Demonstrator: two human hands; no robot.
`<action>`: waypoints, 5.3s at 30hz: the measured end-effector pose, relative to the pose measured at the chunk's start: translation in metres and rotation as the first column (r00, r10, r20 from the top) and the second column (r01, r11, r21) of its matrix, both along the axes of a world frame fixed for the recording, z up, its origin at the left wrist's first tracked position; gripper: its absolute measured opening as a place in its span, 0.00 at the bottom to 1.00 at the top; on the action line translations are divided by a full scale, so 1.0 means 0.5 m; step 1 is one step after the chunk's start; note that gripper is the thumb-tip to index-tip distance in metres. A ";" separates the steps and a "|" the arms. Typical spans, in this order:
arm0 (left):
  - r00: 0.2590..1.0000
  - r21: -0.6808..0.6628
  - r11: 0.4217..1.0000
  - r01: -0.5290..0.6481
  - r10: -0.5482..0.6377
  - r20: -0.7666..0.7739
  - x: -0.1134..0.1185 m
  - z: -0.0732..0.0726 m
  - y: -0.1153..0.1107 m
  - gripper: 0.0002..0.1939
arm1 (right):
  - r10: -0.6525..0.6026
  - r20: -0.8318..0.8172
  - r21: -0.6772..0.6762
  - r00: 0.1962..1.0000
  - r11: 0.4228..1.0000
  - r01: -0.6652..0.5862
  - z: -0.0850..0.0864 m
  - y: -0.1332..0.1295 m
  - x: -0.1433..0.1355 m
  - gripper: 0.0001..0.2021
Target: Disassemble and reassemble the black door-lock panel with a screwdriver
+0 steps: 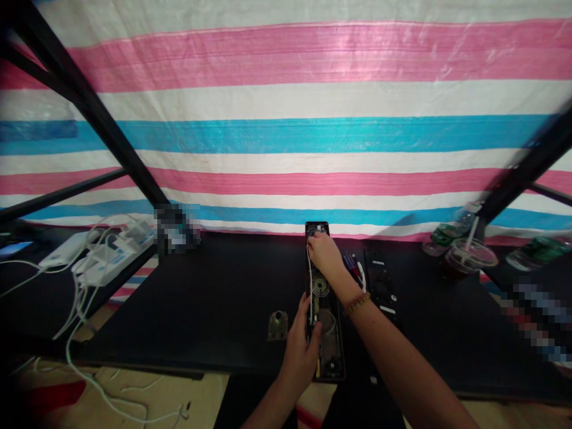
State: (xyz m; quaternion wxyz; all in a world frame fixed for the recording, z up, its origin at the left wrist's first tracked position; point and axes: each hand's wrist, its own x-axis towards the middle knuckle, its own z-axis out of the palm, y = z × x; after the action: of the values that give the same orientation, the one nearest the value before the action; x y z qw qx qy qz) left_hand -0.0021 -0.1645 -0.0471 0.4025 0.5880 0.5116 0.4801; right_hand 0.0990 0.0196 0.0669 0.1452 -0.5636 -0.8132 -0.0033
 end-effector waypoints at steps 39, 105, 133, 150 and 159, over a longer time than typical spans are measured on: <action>1.000 -0.032 0.999 0.025 -0.025 -0.006 0.002 0.011 -0.004 0.32 | 0.044 0.127 -0.075 0.991 0.997 -0.034 0.030 0.008 0.012 0.10; 0.997 -0.005 0.998 -0.070 0.070 -0.035 -0.005 0.028 0.020 0.27 | -0.370 -0.271 -0.154 0.889 0.928 0.340 -0.099 -0.194 0.295 0.08; 0.999 0.028 0.999 -0.039 0.039 0.019 -0.013 0.022 0.027 0.23 | -0.400 -0.028 -0.222 0.916 0.896 0.384 -0.090 0.000 0.258 0.12; 0.999 0.013 1.000 -0.029 0.028 0.042 -0.010 0.030 0.020 0.22 | -0.060 0.012 -0.023 0.998 0.998 0.060 0.040 -0.015 0.143 0.12; 0.997 0.001 1.000 -0.027 0.027 0.073 -0.006 0.039 0.013 0.22 | -0.036 0.220 -0.075 0.975 0.996 0.054 0.035 -0.006 0.100 0.13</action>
State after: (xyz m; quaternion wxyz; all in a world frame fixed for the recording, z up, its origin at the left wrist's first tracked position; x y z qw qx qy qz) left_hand -0.0053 -0.1581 -0.0276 0.4137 0.5635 0.5040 0.5074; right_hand 0.1491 0.0167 0.0846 0.0320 -0.5834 -0.8107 -0.0359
